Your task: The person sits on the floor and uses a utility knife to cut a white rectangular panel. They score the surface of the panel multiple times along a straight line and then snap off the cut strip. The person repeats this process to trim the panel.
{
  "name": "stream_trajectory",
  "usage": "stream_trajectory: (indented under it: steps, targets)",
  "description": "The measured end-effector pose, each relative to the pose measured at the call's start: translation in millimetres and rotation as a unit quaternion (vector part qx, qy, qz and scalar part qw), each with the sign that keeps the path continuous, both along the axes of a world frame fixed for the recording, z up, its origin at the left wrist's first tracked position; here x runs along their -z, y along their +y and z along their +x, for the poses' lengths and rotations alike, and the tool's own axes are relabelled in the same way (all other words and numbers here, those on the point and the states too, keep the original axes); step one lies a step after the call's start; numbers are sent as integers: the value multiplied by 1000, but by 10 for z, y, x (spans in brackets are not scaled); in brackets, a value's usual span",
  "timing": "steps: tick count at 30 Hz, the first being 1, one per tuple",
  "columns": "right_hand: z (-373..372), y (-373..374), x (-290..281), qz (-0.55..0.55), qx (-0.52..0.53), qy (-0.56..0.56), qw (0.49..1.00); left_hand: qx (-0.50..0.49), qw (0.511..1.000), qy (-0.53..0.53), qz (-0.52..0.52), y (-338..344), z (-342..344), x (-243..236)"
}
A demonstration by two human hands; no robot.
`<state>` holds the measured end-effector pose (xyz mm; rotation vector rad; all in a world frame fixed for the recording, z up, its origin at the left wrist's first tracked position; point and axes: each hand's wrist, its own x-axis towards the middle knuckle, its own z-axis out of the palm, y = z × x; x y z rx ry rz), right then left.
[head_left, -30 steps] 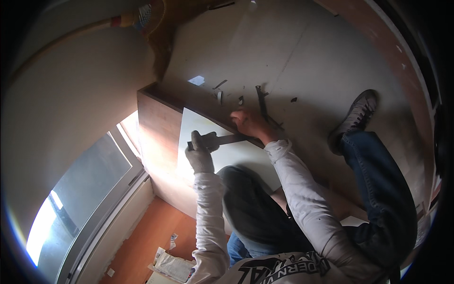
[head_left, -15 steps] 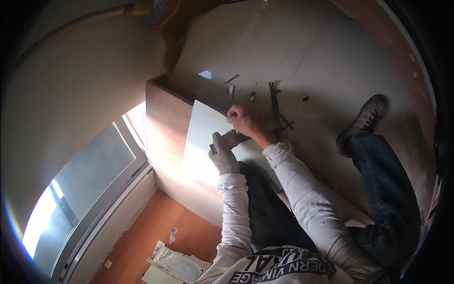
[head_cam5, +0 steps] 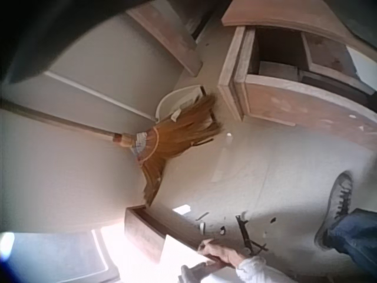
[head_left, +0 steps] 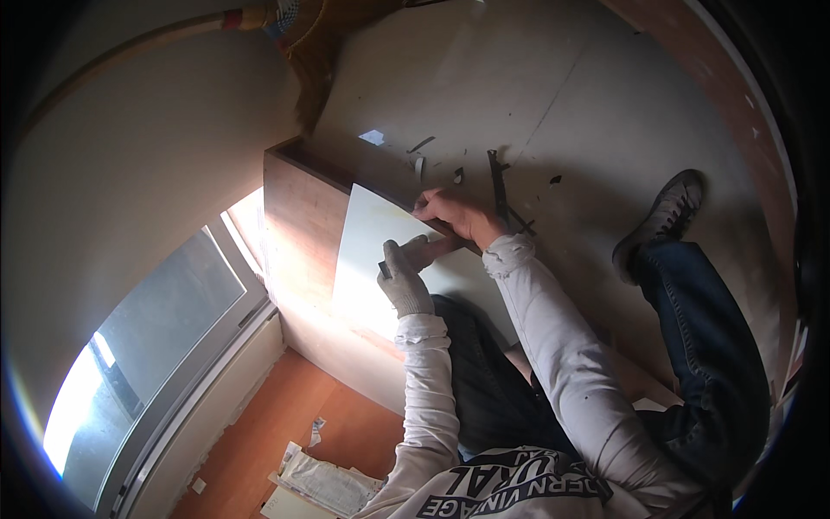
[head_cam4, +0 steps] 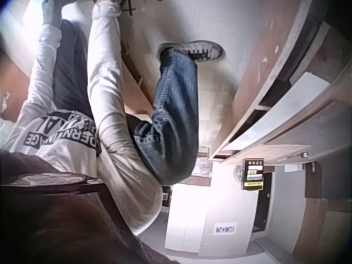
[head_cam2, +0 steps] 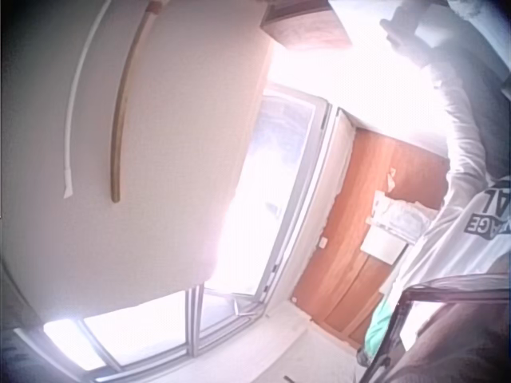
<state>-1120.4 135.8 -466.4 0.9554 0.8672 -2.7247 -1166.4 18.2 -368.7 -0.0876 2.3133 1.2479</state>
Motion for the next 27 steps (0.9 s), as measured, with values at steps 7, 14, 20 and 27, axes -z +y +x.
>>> stream_trajectory:
  steps: [7, 14, 20, 27]
  targets:
    - [-15, -53, -110, 204, 31, 22, 978, 5, 1000, 9, 1, 7, 3, 2]
    - [-85, -59, -179, 264, 37, -55, 962, 2, 1000, 9, -4, 58, 15, -10]
    - [-299, -173, -24, 236, 21, -154, 959, 7, 1000, 4, 7, 61, 9, 1]
    - [-279, -63, -32, -83, 76, -117, 987, 23, 1000, 9, -4, 33, -7, -12]
